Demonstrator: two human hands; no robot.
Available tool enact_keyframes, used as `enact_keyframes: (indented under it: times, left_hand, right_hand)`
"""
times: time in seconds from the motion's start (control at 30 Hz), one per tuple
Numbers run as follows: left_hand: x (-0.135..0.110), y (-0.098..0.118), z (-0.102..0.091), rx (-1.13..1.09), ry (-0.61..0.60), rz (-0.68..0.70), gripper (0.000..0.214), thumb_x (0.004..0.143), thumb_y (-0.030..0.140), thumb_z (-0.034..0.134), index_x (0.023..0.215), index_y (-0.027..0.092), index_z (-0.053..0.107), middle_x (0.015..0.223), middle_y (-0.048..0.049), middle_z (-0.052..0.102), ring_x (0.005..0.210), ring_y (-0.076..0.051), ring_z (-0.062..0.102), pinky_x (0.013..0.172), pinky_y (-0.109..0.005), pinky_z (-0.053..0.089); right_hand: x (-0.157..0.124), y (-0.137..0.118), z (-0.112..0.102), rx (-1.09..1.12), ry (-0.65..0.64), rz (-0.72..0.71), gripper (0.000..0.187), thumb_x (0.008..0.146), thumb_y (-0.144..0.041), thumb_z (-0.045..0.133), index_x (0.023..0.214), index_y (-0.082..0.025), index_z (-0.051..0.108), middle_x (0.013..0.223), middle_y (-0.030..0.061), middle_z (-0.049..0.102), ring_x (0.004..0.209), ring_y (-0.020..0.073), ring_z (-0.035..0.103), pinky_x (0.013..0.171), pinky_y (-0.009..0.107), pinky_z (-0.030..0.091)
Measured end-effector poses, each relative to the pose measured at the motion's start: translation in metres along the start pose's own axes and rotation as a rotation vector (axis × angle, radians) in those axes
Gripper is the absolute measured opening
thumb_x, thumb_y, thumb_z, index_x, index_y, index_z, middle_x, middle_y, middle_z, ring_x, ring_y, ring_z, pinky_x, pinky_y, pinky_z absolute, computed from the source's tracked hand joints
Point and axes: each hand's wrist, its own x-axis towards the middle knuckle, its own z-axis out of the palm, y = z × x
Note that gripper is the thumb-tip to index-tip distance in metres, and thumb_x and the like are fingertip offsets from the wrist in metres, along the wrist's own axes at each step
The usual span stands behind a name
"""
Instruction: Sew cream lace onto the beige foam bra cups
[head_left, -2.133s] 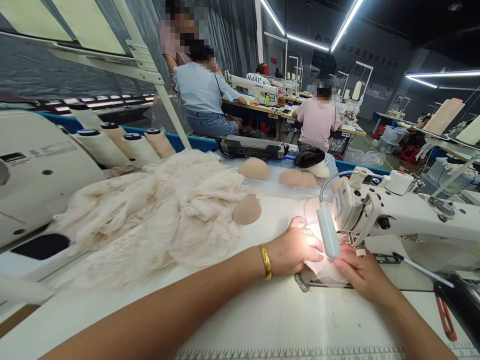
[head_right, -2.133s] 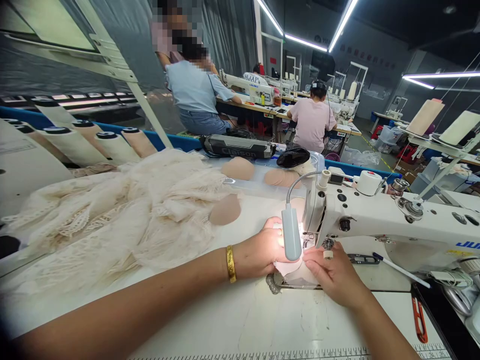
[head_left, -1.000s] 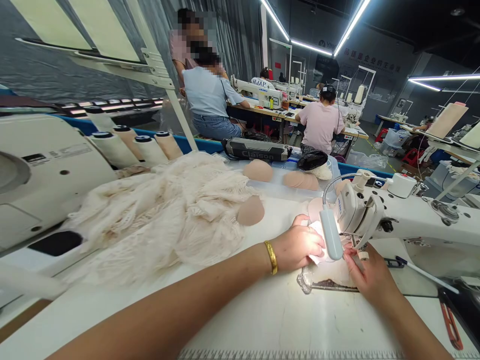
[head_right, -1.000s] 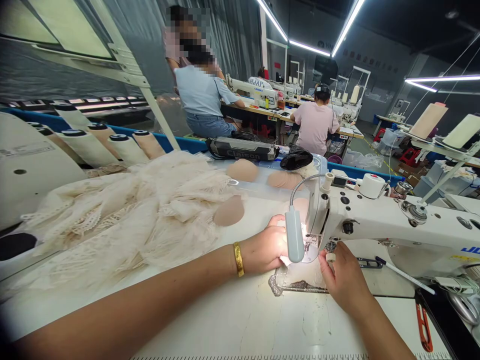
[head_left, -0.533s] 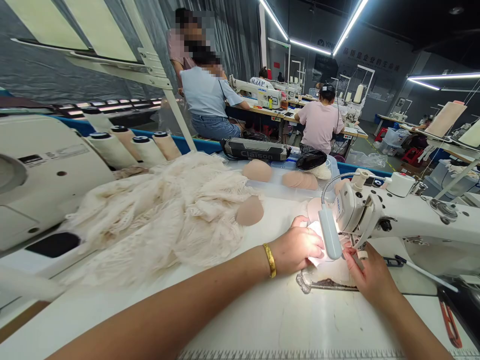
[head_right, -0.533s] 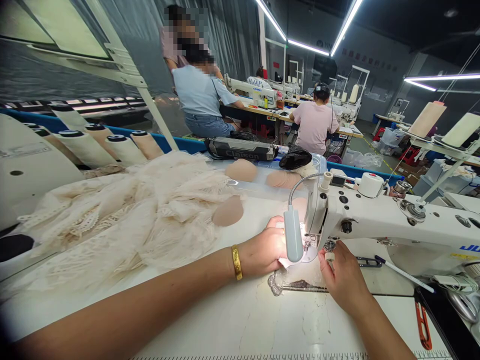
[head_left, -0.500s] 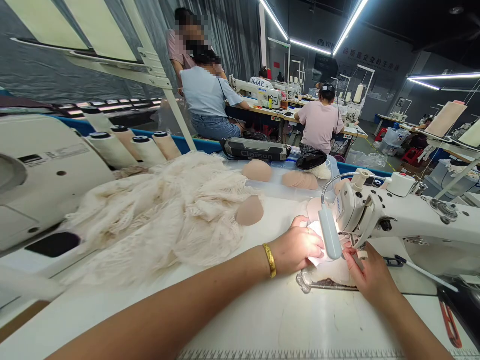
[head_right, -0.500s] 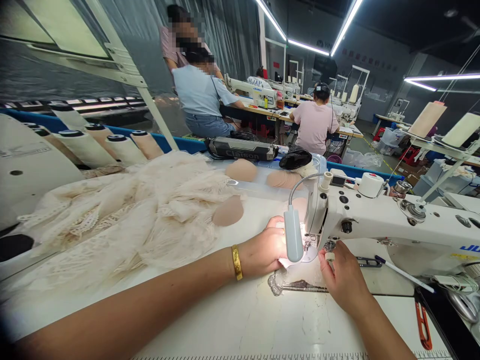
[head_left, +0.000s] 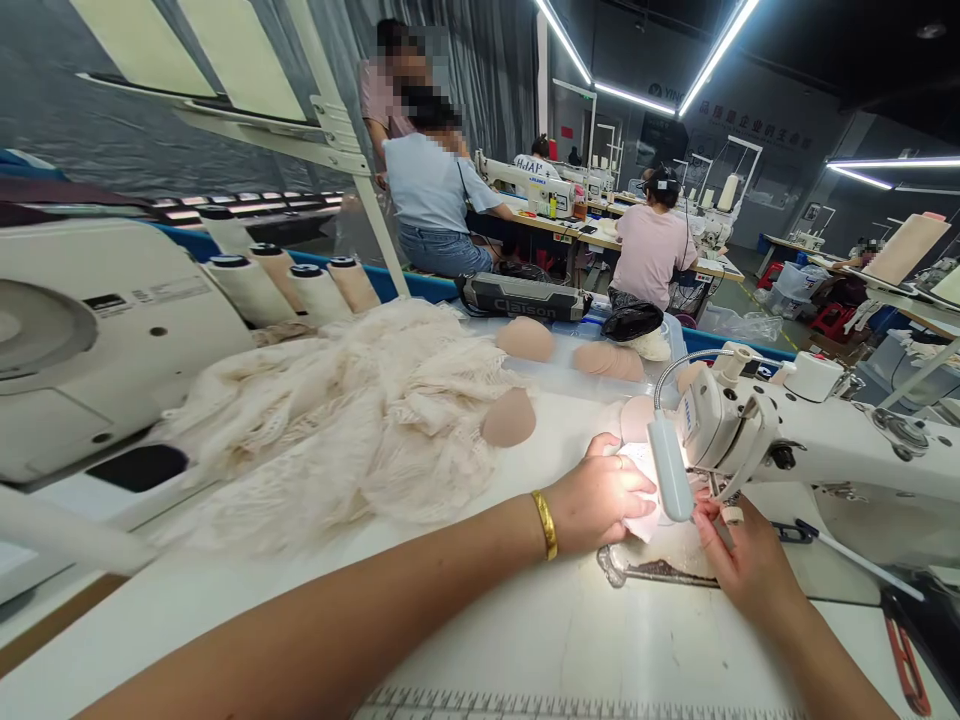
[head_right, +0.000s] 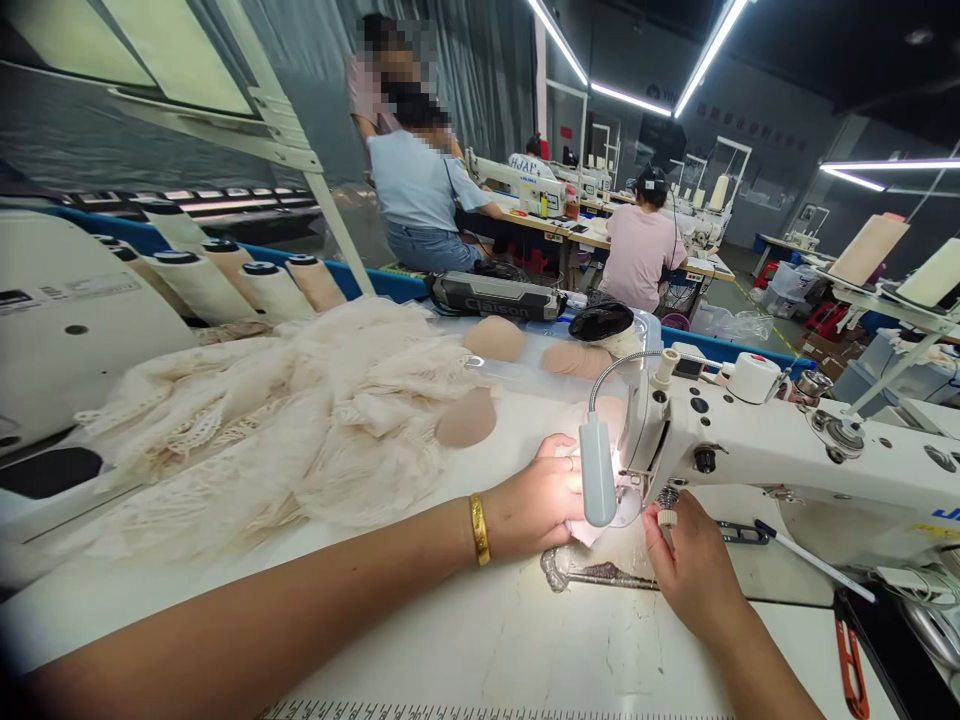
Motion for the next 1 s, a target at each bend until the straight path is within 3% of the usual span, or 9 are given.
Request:
enact_keyframes:
  times: [0.13, 0.23, 0.37, 0.47, 0.7, 1.0]
  left_hand:
    - [-0.002, 0.004, 0.002, 0.055, -0.006, 0.005, 0.008, 0.082, 0.018, 0.069, 0.09, 0.021, 0.068, 0.106, -0.004, 0.074, 0.099, -0.027, 0.063, 0.106, -0.057, 0.019]
    - [-0.004, 0.009, 0.0, 0.088, 0.011, 0.042, 0.005, 0.087, 0.024, 0.068, 0.09, 0.021, 0.067, 0.107, -0.0045, 0.073, 0.095, -0.026, 0.063, 0.105, -0.057, 0.023]
    - [-0.008, 0.019, -0.001, 0.125, 0.042, 0.082, 0.014, 0.091, 0.03, 0.066, 0.081, 0.021, 0.064, 0.088, -0.0013, 0.07, 0.08, -0.021, 0.061, 0.102, -0.054, 0.028]
    - [-0.01, 0.026, 0.0, 0.151, 0.06, 0.113, 0.018, 0.091, 0.028, 0.066, 0.076, 0.02, 0.062, 0.078, 0.0011, 0.066, 0.072, -0.018, 0.058, 0.099, -0.052, 0.029]
    - [-0.006, 0.028, 0.003, 0.182, 0.071, 0.105, 0.019, 0.09, 0.021, 0.063, 0.071, 0.018, 0.06, 0.076, 0.0019, 0.065, 0.074, -0.019, 0.058, 0.099, -0.054, 0.027]
    - [0.004, 0.008, 0.005, 0.075, 0.031, 0.022, 0.012, 0.094, 0.028, 0.066, 0.084, 0.021, 0.069, 0.092, -0.0011, 0.072, 0.088, -0.022, 0.06, 0.107, -0.056, 0.021]
  right_hand:
    - [-0.001, -0.001, -0.001, -0.002, -0.043, -0.033, 0.009, 0.104, -0.025, 0.046, 0.105, -0.024, 0.055, 0.098, 0.0101, 0.068, 0.093, 0.0279, 0.067, 0.077, 0.042, 0.056]
    - [0.001, -0.006, -0.004, -0.01, -0.143, -0.07, 0.015, 0.105, -0.025, 0.044, 0.112, -0.024, 0.057, 0.094, 0.0069, 0.068, 0.086, 0.0252, 0.064, 0.075, 0.039, 0.052]
    - [0.003, -0.015, -0.008, 0.018, -0.331, -0.164, 0.021, 0.105, -0.02, 0.041, 0.108, -0.025, 0.061, 0.087, 0.0029, 0.061, 0.079, 0.0206, 0.058, 0.07, 0.033, 0.047]
    - [0.004, -0.02, -0.009, 0.025, -0.388, -0.176, 0.021, 0.103, -0.018, 0.043, 0.102, -0.024, 0.063, 0.086, 0.0026, 0.057, 0.08, 0.0198, 0.055, 0.07, 0.032, 0.044]
    - [0.002, -0.014, 0.001, -0.02, -0.34, -0.134, 0.023, 0.104, -0.02, 0.041, 0.107, -0.024, 0.064, 0.087, 0.0039, 0.058, 0.083, 0.0215, 0.058, 0.068, 0.032, 0.044]
    - [-0.001, 0.001, 0.018, -0.138, -0.244, -0.028, 0.027, 0.107, -0.028, 0.038, 0.114, -0.027, 0.064, 0.103, 0.0063, 0.069, 0.087, 0.0235, 0.064, 0.063, 0.031, 0.045]
